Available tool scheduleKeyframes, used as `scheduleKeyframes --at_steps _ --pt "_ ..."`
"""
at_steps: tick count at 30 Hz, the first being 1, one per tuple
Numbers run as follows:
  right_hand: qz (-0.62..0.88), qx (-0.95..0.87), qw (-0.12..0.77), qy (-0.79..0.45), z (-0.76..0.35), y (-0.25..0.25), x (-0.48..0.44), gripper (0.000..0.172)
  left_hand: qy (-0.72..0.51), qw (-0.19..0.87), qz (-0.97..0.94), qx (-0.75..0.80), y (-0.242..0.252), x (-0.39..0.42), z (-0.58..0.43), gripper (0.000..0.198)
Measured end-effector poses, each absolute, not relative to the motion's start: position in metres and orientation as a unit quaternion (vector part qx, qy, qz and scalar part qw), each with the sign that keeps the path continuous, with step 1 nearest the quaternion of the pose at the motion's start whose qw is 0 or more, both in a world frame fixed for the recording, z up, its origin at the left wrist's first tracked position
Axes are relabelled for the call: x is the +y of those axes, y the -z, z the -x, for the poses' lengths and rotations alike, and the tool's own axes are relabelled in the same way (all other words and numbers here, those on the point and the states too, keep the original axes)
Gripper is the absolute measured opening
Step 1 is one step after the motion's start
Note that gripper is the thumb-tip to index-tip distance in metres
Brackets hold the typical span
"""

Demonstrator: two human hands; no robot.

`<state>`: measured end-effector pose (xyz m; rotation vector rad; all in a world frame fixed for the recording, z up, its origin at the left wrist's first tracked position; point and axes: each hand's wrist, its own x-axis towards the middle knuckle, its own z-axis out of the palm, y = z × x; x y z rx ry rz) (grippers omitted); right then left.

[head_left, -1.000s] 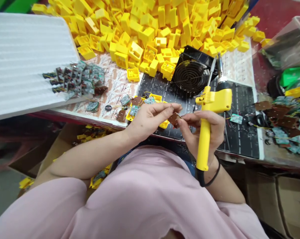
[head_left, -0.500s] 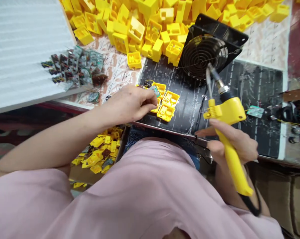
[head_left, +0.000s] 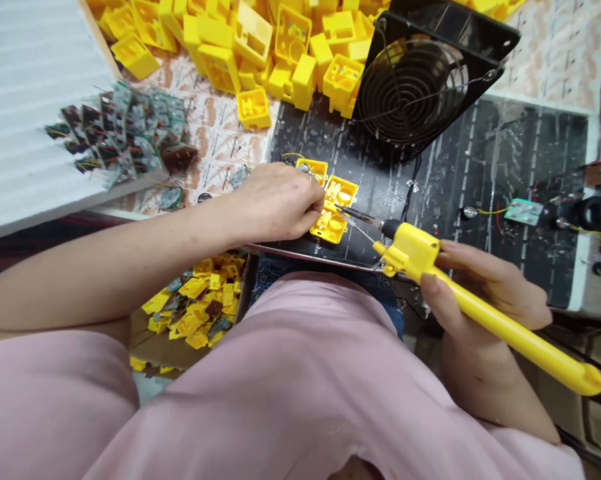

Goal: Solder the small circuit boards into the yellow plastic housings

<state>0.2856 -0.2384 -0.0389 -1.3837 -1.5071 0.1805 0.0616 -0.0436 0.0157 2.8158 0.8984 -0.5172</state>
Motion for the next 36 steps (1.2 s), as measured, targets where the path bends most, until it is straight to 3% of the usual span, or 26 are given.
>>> scheduleKeyframes --at_steps 9,18,23,33,36 --pt "0.493 -0.714 0.494 -0.043 -0.278 0.033 -0.222 0.025 0.157 0.058 -0.954 0.250 -0.015 -0.039 -0.063 0.034" --pt "0.460 -0.758 0.461 -0.023 -0.283 0.019 -0.215 0.023 0.209 0.035 -0.943 0.256 -0.022 -0.041 -0.070 0.037" --pt "0.487 -0.764 0.422 -0.037 -0.282 0.015 -0.220 0.019 0.233 0.046 -0.931 0.277 -0.025 -0.042 -0.075 0.038" --pt "0.483 -0.758 0.438 -0.013 -0.294 0.013 -0.219 0.022 0.179 0.093 -0.939 0.277 -0.020 -0.037 -0.068 0.029" --pt "0.521 -0.727 0.444 -0.059 -0.289 0.018 -0.221 0.019 0.186 0.097 -0.936 0.282 -0.021 -0.037 -0.069 0.026"
